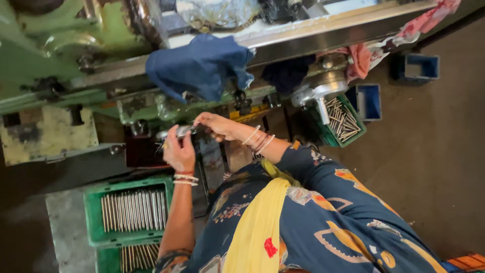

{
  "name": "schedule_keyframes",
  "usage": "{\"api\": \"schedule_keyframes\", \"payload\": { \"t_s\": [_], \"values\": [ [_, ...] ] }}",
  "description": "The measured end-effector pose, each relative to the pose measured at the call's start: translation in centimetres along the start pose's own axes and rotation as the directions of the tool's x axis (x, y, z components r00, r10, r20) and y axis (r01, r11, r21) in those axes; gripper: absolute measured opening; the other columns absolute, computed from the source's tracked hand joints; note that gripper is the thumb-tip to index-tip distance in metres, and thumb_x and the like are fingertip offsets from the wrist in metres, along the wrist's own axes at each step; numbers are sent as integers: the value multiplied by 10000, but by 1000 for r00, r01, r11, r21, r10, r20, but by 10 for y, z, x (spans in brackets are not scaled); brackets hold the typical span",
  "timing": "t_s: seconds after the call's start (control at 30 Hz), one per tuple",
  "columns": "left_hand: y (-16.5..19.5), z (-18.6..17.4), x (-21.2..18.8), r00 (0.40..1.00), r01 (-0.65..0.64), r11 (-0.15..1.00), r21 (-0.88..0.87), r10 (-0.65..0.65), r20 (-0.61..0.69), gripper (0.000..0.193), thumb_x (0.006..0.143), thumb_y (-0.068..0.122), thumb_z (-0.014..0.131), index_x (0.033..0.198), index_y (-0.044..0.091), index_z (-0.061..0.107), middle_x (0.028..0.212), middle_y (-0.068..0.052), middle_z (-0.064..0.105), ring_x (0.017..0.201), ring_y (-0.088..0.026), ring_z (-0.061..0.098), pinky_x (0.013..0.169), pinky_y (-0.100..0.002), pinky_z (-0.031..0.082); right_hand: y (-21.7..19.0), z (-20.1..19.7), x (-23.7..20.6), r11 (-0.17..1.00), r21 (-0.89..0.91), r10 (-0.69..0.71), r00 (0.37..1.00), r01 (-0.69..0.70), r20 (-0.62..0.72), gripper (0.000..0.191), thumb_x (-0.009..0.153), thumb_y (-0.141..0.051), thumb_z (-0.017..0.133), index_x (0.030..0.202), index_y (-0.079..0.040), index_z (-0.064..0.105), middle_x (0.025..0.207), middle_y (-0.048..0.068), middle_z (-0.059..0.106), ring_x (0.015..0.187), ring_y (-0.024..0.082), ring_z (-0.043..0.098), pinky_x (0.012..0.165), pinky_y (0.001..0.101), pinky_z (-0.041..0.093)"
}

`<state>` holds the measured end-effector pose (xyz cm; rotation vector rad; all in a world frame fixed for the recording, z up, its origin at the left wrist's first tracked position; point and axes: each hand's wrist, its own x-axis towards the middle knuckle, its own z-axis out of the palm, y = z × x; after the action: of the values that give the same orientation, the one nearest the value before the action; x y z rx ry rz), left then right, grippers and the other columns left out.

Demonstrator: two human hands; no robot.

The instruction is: The person repeatedly picks up metal rods from a green bin, inserts them into a machine, and operates the machine's levers to process them. The processed rods are then placed into a separate container. This cycle is repeated continuously throughout the clip.

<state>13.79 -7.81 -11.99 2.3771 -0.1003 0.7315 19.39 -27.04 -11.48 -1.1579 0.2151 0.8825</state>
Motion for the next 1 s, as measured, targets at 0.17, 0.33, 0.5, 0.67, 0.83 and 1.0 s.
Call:
{"api": "schedule_keyframes", "payload": {
  "t_s": [0.17, 0.33, 0.5, 0.67, 0.83, 1.0],
  "values": [
    [11, -8, 8, 993, -116, 991, -70, 114, -25, 378, 989, 248, 770, 1285, 63, 626, 1031, -152, 707, 870, -390, 684, 724, -458, 543, 4, 29, -2, 995, 99, 17, 1000, -19, 25, 180, 1104, -355, 450, 1051, -207, 537, 672, -63, 335, 473, 56, 253, 378, 229, 192],
    [-11, -30, 15, 901, -419, 905, -77, 425, 88, 357, 966, 190, 761, 1270, 73, 617, 891, -119, 644, 770, -343, 636, 661, -450, 511, -3, 21, -30, 976, 19, 200, 928, -217, 314, 249, 1109, -399, 402, 1022, -204, 530, 666, -71, 348, 462, 35, 230, 355, 207, 152],
    [-9, -56, 27, 763, -618, 786, 22, 593, 257, 318, 871, 192, 758, 1147, 146, 605, 736, -49, 528, 685, -278, 588, 579, -428, 452, -8, 27, -49, 988, -110, 137, 942, -108, 306, 209, 1114, -338, 468, 1047, -177, 584, 646, -84, 362, 463, 40, 268, 365, 238, 170],
    [44, -32, 13, 929, 357, 919, -169, -331, 165, 360, 1031, 388, 665, 1246, 124, 547, 945, -183, 732, 809, -422, 696, 672, -502, 543, 11, 47, -21, 863, -291, -456, 884, 412, -101, 77, 1043, -140, 548, 1025, -146, 623, 842, -17, 507, 697, 84, 412, 603, 253, 352],
    [66, 3, -14, 697, 715, 625, -313, -672, 251, 607, 950, 466, 641, 1347, 66, 413, 950, -219, 732, 861, -461, 695, 716, -539, 545, 32, 31, 3, 691, -248, -719, 680, 679, -143, 107, 1022, -113, 625, 1115, -60, 627, 1048, 35, 641, 970, 148, 592, 895, 291, 522],
    [19, -28, -67, 831, 551, 829, -94, -536, 147, 322, 925, 228, 664, 1204, 106, 559, 1099, -180, 716, 1002, -404, 686, 858, -498, 540, 14, -48, -31, 937, 23, -313, 867, 349, -387, 144, 1102, -293, 586, 1061, -165, 534, 673, -39, 388, 529, 99, 376, 434, 263, 263]
  ]
}}
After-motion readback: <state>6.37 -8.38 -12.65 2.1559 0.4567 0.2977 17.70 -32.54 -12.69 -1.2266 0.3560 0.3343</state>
